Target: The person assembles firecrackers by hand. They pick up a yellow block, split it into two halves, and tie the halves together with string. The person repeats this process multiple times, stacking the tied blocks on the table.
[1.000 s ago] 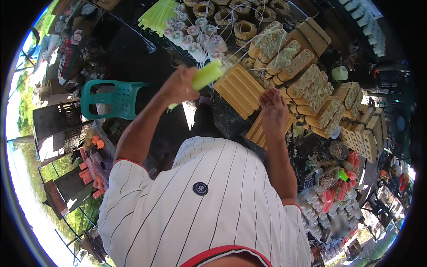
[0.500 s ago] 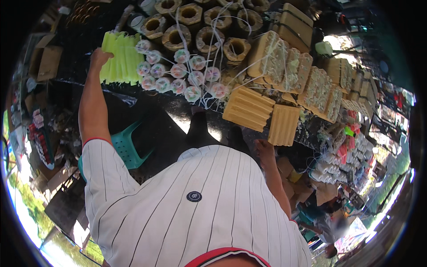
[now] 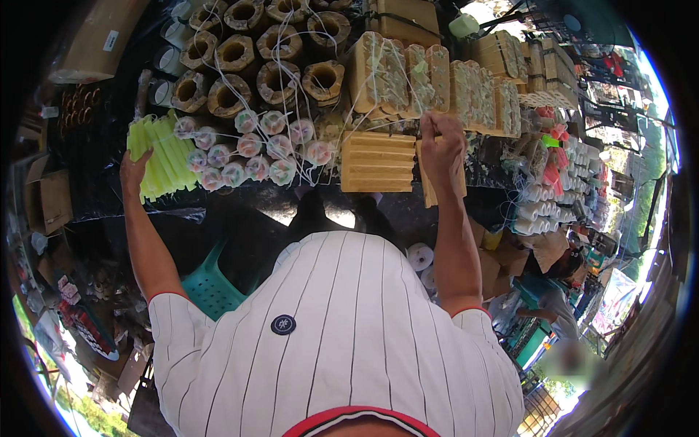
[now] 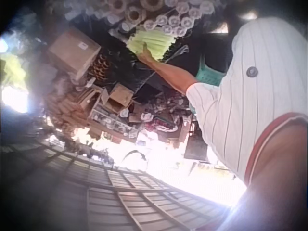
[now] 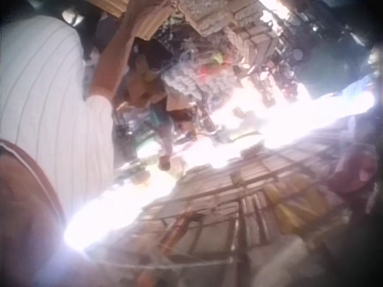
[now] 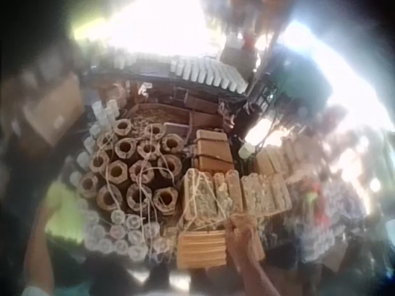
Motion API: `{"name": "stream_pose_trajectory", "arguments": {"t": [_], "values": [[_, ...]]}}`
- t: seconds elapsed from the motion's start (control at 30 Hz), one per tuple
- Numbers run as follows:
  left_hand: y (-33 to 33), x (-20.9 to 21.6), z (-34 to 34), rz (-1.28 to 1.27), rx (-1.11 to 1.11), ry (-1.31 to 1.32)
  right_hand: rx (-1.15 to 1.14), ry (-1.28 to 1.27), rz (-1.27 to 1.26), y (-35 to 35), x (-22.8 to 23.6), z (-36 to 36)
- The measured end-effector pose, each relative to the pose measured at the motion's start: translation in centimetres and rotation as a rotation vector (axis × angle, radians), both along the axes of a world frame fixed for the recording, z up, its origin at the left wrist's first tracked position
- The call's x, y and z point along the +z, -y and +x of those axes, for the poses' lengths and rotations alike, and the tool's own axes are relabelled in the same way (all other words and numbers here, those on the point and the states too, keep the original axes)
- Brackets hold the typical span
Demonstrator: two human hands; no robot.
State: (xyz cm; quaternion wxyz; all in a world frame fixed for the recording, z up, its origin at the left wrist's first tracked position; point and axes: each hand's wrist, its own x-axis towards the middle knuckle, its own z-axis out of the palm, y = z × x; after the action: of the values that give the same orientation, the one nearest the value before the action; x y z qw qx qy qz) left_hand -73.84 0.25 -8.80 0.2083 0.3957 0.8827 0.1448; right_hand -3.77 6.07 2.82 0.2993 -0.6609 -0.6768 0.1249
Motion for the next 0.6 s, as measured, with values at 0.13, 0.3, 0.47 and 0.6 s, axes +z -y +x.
{"name": "stream_pose_trajectory", "arguments": {"t": [0.13,0.3,0.47,0.6], "values": [[0.1,-0.6,-1.4,0.073,0.06,0.102,0.003,0.273,0.003,-6.9,-1.0,-1.2],[1.5,-1.0,-3.7,0.063,0.148,0.128,0.092,0.303,0.124,-8.1,-2.9,-1.9],[0.9,1.3,-0.3,0.095,-0.051,-0.357,0.095,0.326,0.149,-8.4,-3.0,-2.1],[-1.5,6.0,8.9,0.401,-0.286,-0.498,-0.029,-0.342,-0.094,-9.7,-2.1,-0.4]]}}
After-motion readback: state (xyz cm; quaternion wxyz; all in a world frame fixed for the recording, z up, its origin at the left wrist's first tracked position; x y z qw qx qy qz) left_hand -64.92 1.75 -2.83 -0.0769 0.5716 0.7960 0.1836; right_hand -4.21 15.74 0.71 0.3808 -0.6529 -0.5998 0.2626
